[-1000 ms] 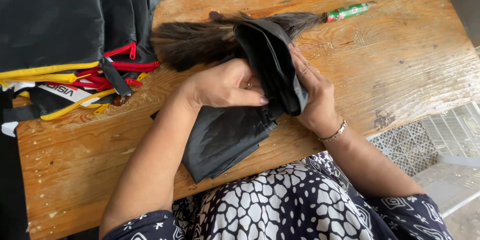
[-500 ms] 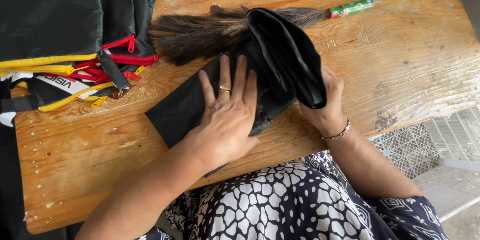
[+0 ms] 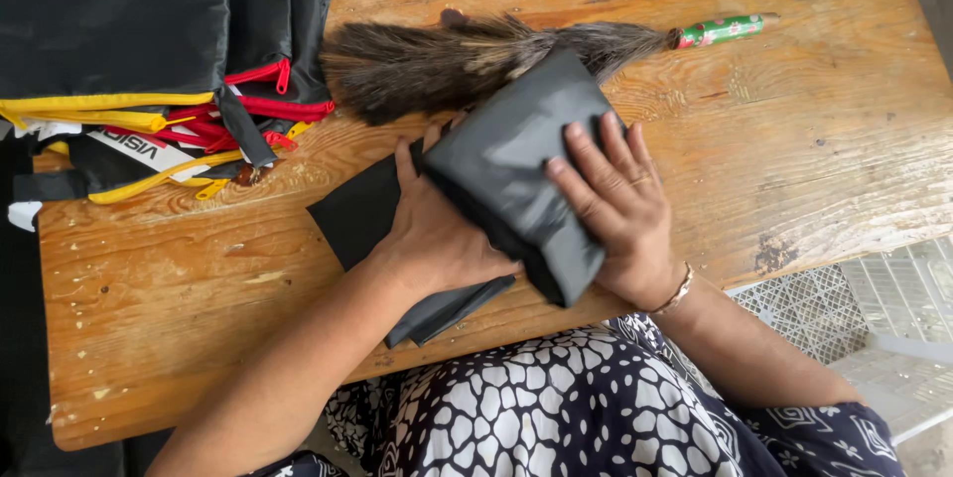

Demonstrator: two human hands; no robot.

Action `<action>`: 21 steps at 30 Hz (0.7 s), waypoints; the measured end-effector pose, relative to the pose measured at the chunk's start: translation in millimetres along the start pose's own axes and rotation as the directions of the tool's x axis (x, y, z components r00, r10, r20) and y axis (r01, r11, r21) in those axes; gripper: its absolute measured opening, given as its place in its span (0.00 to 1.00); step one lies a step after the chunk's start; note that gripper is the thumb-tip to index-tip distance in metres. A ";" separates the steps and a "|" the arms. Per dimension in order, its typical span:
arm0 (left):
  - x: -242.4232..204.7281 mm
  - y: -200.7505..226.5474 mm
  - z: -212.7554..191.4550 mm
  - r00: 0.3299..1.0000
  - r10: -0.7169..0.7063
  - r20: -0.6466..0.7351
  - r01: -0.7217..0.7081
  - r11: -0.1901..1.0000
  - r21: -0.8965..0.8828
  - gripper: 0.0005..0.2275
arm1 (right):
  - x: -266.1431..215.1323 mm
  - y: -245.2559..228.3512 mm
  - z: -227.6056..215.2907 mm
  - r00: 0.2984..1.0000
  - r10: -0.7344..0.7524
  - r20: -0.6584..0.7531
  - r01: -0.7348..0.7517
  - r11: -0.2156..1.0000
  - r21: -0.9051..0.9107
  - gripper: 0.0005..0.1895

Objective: The person uses a feather duster to wipe a black piece of fabric on a wooden table. They then fold the fabric in half lengthwise and continue folding it into a compact rectangular shape.

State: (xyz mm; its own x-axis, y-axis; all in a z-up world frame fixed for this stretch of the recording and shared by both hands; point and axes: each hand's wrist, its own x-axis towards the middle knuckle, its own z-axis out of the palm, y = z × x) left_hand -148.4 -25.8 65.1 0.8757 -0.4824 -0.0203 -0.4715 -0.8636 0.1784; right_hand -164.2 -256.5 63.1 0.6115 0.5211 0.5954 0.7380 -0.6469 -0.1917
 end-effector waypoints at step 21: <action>-4.7 -56.0 32.1 0.957 0.193 -0.217 -0.279 0.815 -0.508 0.73 | -7.0 -24.8 18.5 0.967 0.125 0.222 -0.093 0.984 -0.150 0.28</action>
State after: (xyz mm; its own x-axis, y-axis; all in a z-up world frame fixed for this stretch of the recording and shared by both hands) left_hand -129.4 20.2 23.6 0.7697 -0.5963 0.2279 -0.5760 -0.4950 0.6505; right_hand -181.6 -233.8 49.3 0.7469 0.5463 0.3790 0.6268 -0.7688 -0.1270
